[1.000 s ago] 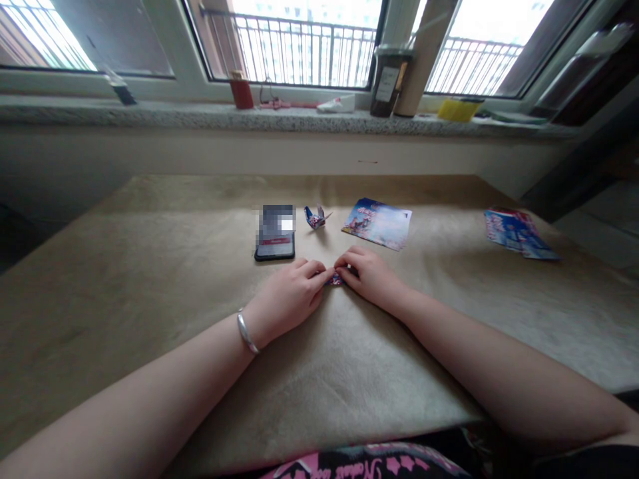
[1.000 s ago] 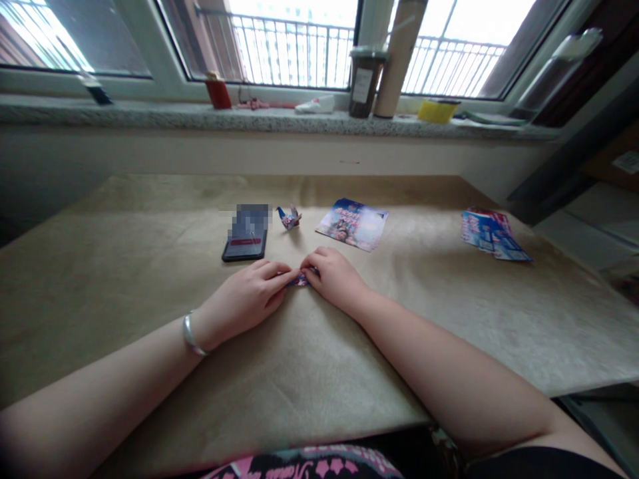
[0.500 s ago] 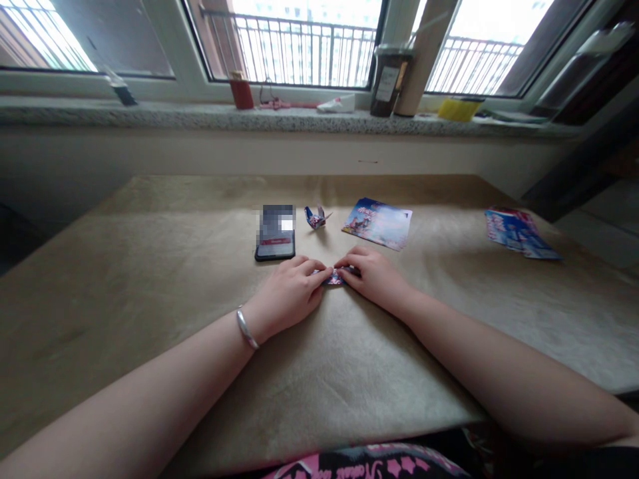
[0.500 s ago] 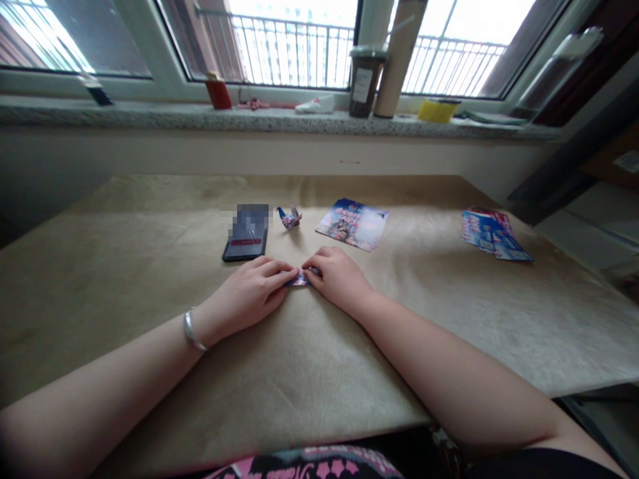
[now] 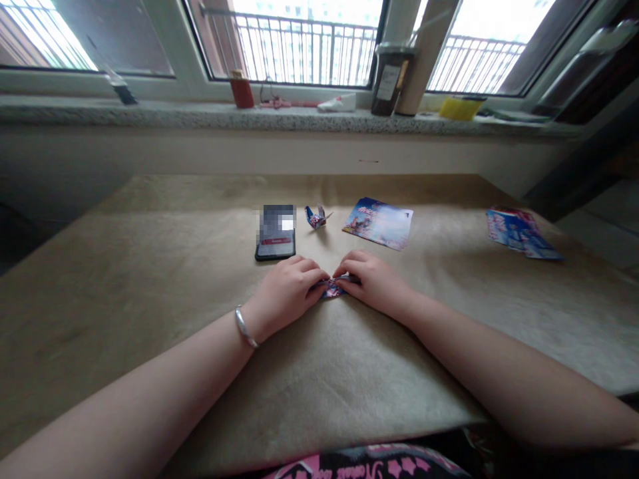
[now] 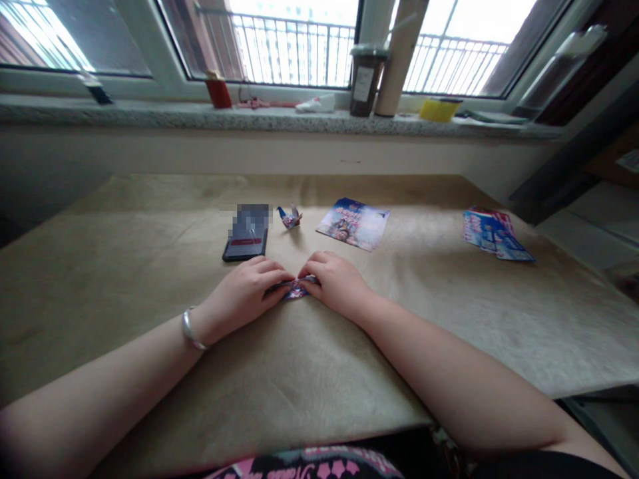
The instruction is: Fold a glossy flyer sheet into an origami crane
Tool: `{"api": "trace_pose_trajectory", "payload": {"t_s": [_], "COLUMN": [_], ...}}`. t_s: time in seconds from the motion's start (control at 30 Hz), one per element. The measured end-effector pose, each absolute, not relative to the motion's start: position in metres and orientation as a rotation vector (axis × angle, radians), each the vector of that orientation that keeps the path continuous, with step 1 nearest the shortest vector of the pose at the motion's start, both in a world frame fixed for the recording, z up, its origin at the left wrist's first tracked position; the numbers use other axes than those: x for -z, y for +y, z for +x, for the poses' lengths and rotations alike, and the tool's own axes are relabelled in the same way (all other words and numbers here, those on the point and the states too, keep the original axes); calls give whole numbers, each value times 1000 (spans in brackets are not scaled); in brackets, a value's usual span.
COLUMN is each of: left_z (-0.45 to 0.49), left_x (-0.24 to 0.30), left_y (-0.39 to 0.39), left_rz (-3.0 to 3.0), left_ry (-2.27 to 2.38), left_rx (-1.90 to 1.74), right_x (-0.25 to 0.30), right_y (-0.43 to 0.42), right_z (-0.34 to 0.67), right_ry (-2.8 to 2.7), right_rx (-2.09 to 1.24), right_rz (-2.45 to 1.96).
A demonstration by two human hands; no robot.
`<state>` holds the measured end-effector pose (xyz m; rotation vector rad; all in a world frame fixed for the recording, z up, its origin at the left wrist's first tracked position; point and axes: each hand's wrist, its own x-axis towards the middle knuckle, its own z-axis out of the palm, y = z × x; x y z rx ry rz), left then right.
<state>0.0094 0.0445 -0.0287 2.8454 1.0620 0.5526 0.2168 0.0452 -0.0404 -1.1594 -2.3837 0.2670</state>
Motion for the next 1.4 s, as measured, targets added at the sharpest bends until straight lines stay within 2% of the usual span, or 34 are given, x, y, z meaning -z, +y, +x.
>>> {"api": "trace_pose_trajectory", "payload": {"t_s": [0.57, 1.4], "left_z": [11, 10], "left_x": [24, 31], "left_y": [41, 45], "left_rz": [2956, 2886], "left_ry": [1017, 1102], "left_rx": [-469, -436], "right_x": [34, 36], "right_y": [38, 39], "right_z": [214, 214], "right_ry": [-2509, -2480], "right_rx": [-119, -107], "right_rz": [-1130, -1181]}}
